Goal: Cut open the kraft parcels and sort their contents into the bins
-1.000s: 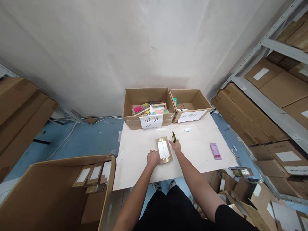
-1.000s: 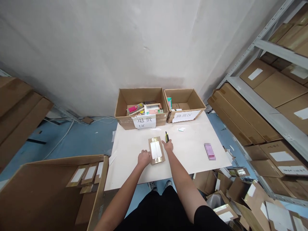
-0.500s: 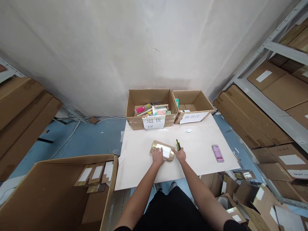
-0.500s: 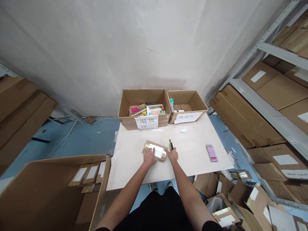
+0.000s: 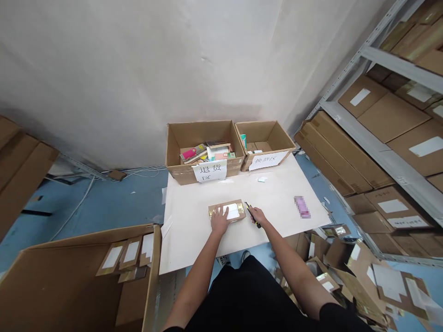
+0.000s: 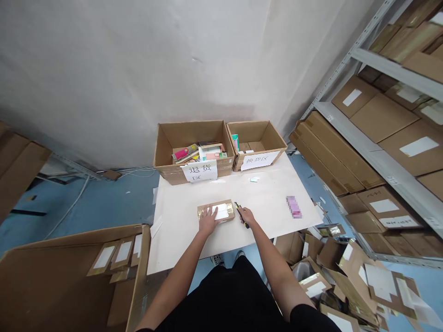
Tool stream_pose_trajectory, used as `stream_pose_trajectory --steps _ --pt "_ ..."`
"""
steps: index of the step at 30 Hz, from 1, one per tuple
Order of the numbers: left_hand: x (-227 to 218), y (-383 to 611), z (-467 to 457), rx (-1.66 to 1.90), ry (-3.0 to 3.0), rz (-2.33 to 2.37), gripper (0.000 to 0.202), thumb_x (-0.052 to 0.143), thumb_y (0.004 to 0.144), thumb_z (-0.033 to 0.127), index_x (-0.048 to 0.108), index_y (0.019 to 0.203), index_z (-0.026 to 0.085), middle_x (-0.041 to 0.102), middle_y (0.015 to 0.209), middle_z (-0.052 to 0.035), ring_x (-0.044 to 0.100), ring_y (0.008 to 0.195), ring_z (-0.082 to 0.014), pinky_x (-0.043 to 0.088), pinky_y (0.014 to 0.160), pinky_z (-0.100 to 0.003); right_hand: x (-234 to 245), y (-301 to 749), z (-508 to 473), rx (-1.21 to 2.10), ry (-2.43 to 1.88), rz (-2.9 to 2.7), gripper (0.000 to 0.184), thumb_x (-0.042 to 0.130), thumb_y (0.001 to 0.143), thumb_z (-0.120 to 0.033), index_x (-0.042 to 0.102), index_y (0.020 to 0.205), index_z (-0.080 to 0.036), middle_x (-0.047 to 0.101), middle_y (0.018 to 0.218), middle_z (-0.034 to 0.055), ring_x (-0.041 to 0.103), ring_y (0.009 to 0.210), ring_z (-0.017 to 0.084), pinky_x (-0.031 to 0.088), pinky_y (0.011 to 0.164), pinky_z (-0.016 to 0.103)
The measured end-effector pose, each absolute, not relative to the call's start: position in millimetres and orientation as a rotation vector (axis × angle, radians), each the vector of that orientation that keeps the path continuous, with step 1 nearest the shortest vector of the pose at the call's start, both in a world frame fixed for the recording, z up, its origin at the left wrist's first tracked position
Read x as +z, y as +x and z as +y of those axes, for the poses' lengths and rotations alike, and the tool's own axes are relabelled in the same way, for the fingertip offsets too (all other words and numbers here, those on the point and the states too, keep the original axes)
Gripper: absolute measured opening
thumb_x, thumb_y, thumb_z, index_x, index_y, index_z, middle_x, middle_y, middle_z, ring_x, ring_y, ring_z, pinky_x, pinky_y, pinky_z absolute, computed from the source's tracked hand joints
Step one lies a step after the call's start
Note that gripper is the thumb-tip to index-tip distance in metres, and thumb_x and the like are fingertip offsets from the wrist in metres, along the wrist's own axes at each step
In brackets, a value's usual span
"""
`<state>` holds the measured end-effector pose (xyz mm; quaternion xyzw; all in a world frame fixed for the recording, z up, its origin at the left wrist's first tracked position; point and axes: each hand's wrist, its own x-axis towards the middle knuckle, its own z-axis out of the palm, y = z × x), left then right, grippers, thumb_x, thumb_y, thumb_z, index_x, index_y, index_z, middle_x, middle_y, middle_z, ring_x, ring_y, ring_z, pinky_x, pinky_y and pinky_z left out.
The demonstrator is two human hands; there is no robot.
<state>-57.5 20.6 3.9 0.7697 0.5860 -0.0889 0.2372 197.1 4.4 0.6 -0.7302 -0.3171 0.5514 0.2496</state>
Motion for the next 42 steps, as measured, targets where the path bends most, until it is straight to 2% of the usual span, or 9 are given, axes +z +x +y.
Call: stream_pose_trajectory --steps 6,14,21,24,30,33,36,39,42 --pt "-4.4 -60.5 19.7 -0.228 2.136 1.607 0.073 0.053 0.101 0.051 0.029 0.166 0.031 0.014 0.177 -0.0060 0.007 0.163 -0.0340 0.016 0.130 -0.055 4.0 192.7 19.2 1.494 -2.101 -1.148 0.058 0.048 0.100 -0.067 0.048 0.061 -0.023 0.057 0.049 -0.0014 0.051 0.035 0.011 0.041 0.045 0.023" --pt "-0.9 -59.8 17.7 -0.247 2.140 1.608 0.073 0.053 0.101 0.048 0.028 0.166 0.029 0.012 0.177 -0.0070 0.008 0.163 -0.0349 0.018 0.130 -0.055 8.0 206.3 -6.1 1.438 -2.192 -1.452 0.061 0.041 0.104 -0.065 0.055 0.064 -0.022 0.058 0.047 -0.0021 0.054 0.039 0.012 0.044 0.055 0.023" --pt "12.5 -60.1 22.2 -0.201 2.123 1.602 0.074 0.056 0.097 0.049 0.032 0.165 0.032 0.018 0.176 -0.0060 0.010 0.163 -0.0350 0.020 0.129 -0.055 8.5 222.0 -28.8 1.349 -2.189 -1.328 0.056 0.058 0.096 -0.065 0.054 0.061 -0.022 0.054 0.042 -0.0041 0.050 0.033 0.012 0.039 0.049 0.024" --pt "18.7 -68.0 31.1 -0.164 2.102 1.573 0.072 0.057 0.095 0.052 0.038 0.162 0.032 0.025 0.174 -0.0069 0.016 0.161 -0.0366 0.026 0.126 -0.057 1.9 209.7 -38.7 1.210 -2.168 -1.016 0.052 0.054 0.096 -0.068 0.054 0.070 -0.023 0.058 0.048 -0.0042 0.055 0.038 0.013 0.041 0.050 0.024" --pt "23.2 -87.3 34.2 -0.106 2.052 1.751 0.064 0.039 0.103 0.048 0.037 0.163 0.025 0.025 0.174 -0.0123 0.013 0.161 -0.0367 0.023 0.126 -0.058 -20.5 145.5 -31.4 1.259 -2.096 -0.787 0.052 0.080 0.075 -0.066 0.055 0.092 -0.024 0.070 0.073 0.0004 0.067 0.059 0.018 0.048 0.054 0.026" --pt "22.3 -68.9 15.3 -0.083 2.071 1.847 0.060 0.036 0.105 0.046 0.043 0.159 0.022 0.044 0.162 -0.0188 0.034 0.152 -0.0399 0.026 0.123 -0.060 -21.5 145.6 -4.1 1.146 -2.111 -0.753 0.049 0.079 0.076 -0.063 0.055 0.096 -0.026 0.074 0.086 0.0051 0.073 0.079 0.023 0.052 0.062 0.027" --pt "21.2 -21.7 -8.7 -0.105 2.157 1.693 0.056 0.035 0.106 0.043 0.046 0.157 0.021 0.057 0.148 -0.0179 0.055 0.133 -0.0343 0.033 0.120 -0.058 -11.8 183.1 31.6 0.986 -2.189 -0.703 0.040 0.070 0.083 -0.063 0.054 0.093 -0.027 0.075 0.092 0.0089 0.074 0.091 0.026 0.054 0.066 0.028" --pt "21.5 33.1 -22.7 -0.065 2.242 1.511 0.059 0.039 0.105 0.044 0.041 0.160 0.022 0.038 0.167 -0.0144 0.046 0.144 -0.0343 0.045 0.113 -0.049 1.4 233.0 56.9 0.989 -2.246 -0.732 0.034 0.064 0.088 -0.059 0.053 0.088 -0.027 0.075 0.090 0.0094 0.074 0.089 0.026 0.053 0.066 0.028" --pt "23.8 61.5 -20.0 -0.038 2.252 1.455 0.058 0.036 0.105 0.042 0.042 0.160 0.024 0.032 0.172 -0.0093 0.034 0.153 -0.0357 0.047 0.111 -0.050 10.3 267.1 58.6 1.109 -2.165 -0.730 0.035 0.057 0.094 -0.058 0.055 0.086 -0.024 0.075 0.084 0.0074 0.074 0.080 0.022 0.053 0.064 0.026"
